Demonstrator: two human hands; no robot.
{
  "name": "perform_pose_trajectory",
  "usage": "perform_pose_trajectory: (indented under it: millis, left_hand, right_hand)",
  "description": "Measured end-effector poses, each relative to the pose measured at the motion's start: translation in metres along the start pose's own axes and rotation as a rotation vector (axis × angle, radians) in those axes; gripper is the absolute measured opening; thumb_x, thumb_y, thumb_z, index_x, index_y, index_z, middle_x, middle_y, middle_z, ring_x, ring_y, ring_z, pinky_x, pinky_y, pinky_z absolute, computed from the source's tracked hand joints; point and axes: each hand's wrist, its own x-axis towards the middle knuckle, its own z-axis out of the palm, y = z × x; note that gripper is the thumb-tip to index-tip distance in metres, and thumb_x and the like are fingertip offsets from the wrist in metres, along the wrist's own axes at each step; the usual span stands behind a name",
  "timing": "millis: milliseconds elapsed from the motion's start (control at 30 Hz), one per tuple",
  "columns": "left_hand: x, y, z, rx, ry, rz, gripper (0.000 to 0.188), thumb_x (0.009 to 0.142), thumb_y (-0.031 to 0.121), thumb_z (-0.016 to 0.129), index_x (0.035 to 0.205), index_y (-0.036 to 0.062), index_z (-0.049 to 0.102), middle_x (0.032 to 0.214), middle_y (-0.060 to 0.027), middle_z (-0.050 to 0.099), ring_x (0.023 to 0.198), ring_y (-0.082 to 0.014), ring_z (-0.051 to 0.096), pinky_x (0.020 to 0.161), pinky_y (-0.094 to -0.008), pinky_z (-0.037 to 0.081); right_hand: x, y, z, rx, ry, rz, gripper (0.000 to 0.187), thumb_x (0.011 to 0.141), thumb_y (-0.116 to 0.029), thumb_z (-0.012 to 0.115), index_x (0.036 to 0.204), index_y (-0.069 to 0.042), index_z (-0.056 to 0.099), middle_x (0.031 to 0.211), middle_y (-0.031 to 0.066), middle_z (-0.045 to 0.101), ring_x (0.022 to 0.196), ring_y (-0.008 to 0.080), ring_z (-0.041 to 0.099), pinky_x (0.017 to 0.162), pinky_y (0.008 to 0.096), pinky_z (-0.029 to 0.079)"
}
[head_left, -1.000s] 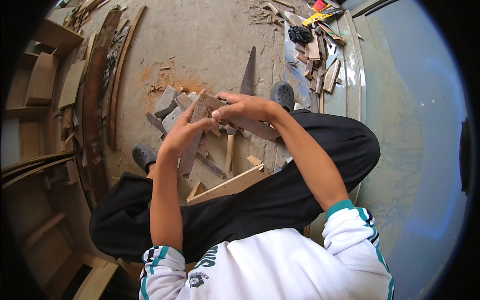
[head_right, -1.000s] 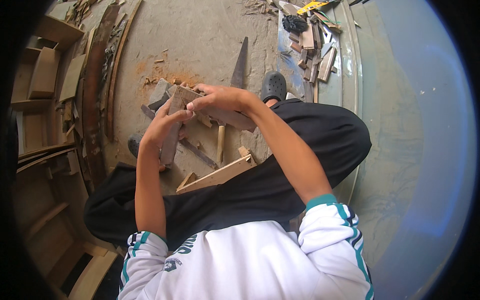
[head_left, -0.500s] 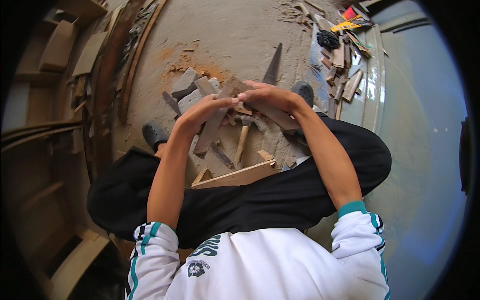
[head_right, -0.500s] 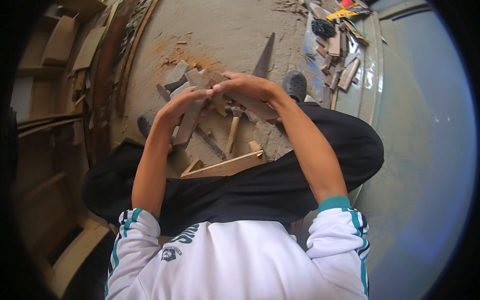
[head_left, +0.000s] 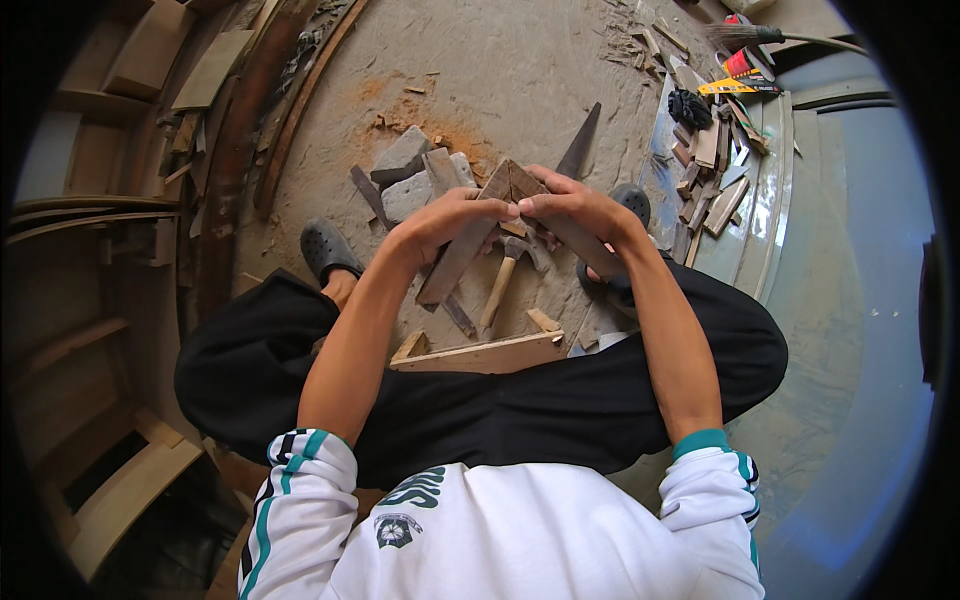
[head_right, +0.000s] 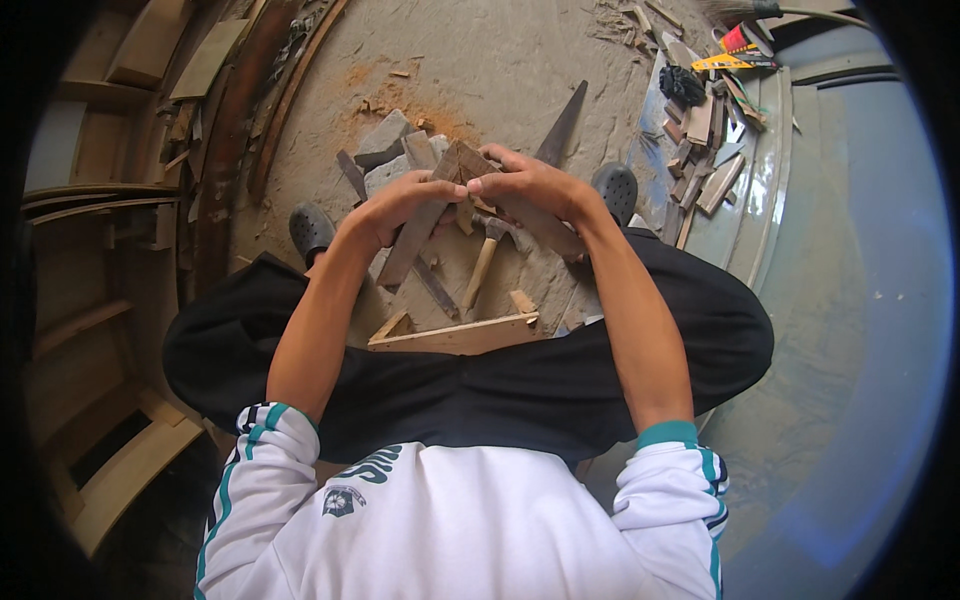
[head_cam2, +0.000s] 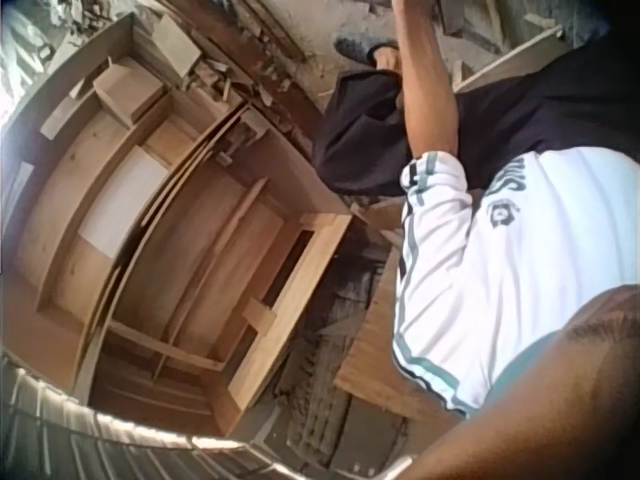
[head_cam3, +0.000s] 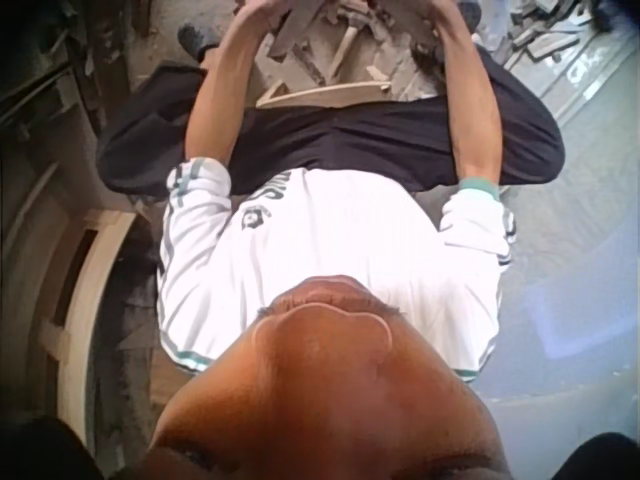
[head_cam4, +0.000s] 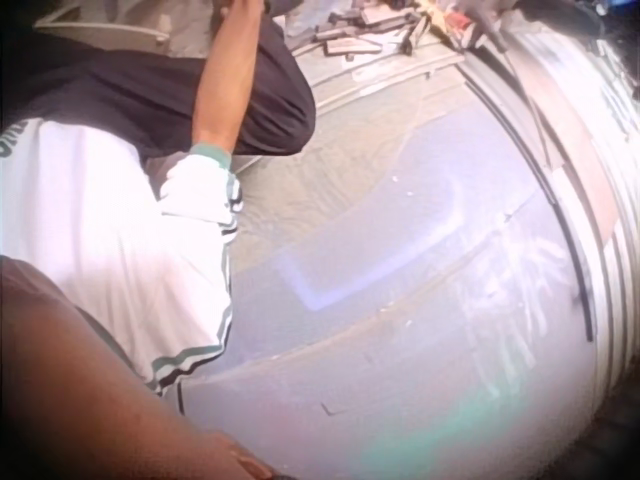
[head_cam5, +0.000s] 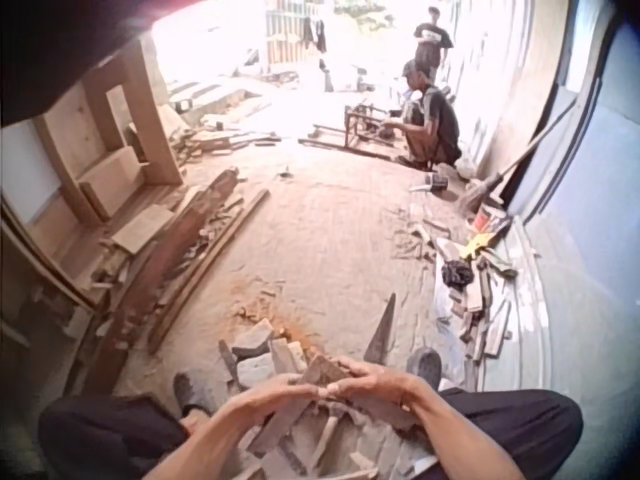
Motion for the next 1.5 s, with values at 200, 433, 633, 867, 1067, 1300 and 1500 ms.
perform_pose_trajectory:
  millis: [200,433,633,867,1067,1300,1500]
  left_hand:
    - [-0.007,0.004,0.007,-0.105,0.093,0.033,0.075,0.085,0.074,0.057,0.103,0.0014,0.066,0.085,-0.0075,0.062,0.074,-0.017,0.06,0.067,-0.032,0.049]
    - [-0.015,0.005,0.003,0.215,0.096,0.651,0.088,0.077,0.078,0.067,0.114,-0.0016,0.058,0.1,-0.0134,0.065,0.096,-0.0234,0.061,0.085,-0.0365,0.048]
    - [-0.033,0.034,0.013,0.321,0.104,0.791,0.089,0.067,0.05,0.09,0.128,0.0012,0.047,0.098,-0.0164,0.07,0.096,-0.0236,0.068,0.085,-0.0365,0.051]
    - [-0.042,0.046,0.02,0.49,0.081,1.016,0.092,0.064,0.035,0.088,0.137,0.0072,0.04,0.087,-0.0168,0.071,0.079,-0.0327,0.072,0.07,-0.0359,0.052]
    - [-0.046,0.05,0.03,0.561,0.14,1.215,0.096,0.055,0.037,0.093,0.138,0.0117,0.051,0.092,-0.0137,0.072,0.078,-0.0305,0.072,0.069,-0.0393,0.055]
    - [-0.071,0.078,0.045,0.731,0.153,1.301,0.096,0.052,0.03,0.095,0.139,0.0134,0.057,0.099,-0.0077,0.072,0.082,-0.0277,0.071,0.07,-0.0379,0.055]
    - [-0.082,0.081,0.045,0.805,0.168,1.235,0.096,0.046,0.029,0.096,0.132,0.0083,0.062,0.095,-0.0097,0.072,0.078,-0.0263,0.071,0.068,-0.0366,0.053]
  right_hand:
    - [-0.005,0.0,0.001,-0.107,0.035,-0.185,0.069,0.083,-0.035,0.075,0.141,-0.011,0.047,0.1,0.006,0.061,0.086,0.0152,0.058,0.071,0.0289,0.048]
    - [-0.045,-0.042,0.03,-0.424,0.16,-0.453,0.075,0.077,-0.026,0.081,0.14,-0.006,0.045,0.11,0.0147,0.068,0.101,0.0233,0.064,0.089,0.0354,0.05]
    - [-0.064,-0.046,0.035,-0.704,0.327,-0.757,0.078,0.076,-0.029,0.085,0.137,-0.007,0.042,0.103,0.0195,0.07,0.094,0.0414,0.07,0.078,0.045,0.054]
    - [-0.083,-0.05,0.04,-0.785,0.411,-0.87,0.079,0.071,-0.027,0.086,0.136,-0.008,0.044,0.1,0.0184,0.07,0.09,0.0398,0.07,0.072,0.0441,0.056]
    - [-0.094,-0.051,0.04,-0.808,0.437,-1.012,0.083,0.065,-0.024,0.088,0.134,-0.007,0.046,0.104,0.0173,0.069,0.089,0.0393,0.071,0.073,0.0433,0.057]
    - [-0.093,-0.038,0.037,-0.731,0.433,-1.158,0.089,0.06,-0.026,0.088,0.135,-0.006,0.046,0.108,0.0193,0.067,0.091,0.0421,0.069,0.073,0.0443,0.057]
    - [-0.091,-0.036,0.036,-0.737,0.417,-1.208,0.088,0.062,-0.029,0.087,0.135,-0.005,0.046,0.106,0.0187,0.067,0.088,0.0405,0.07,0.073,0.0445,0.057]
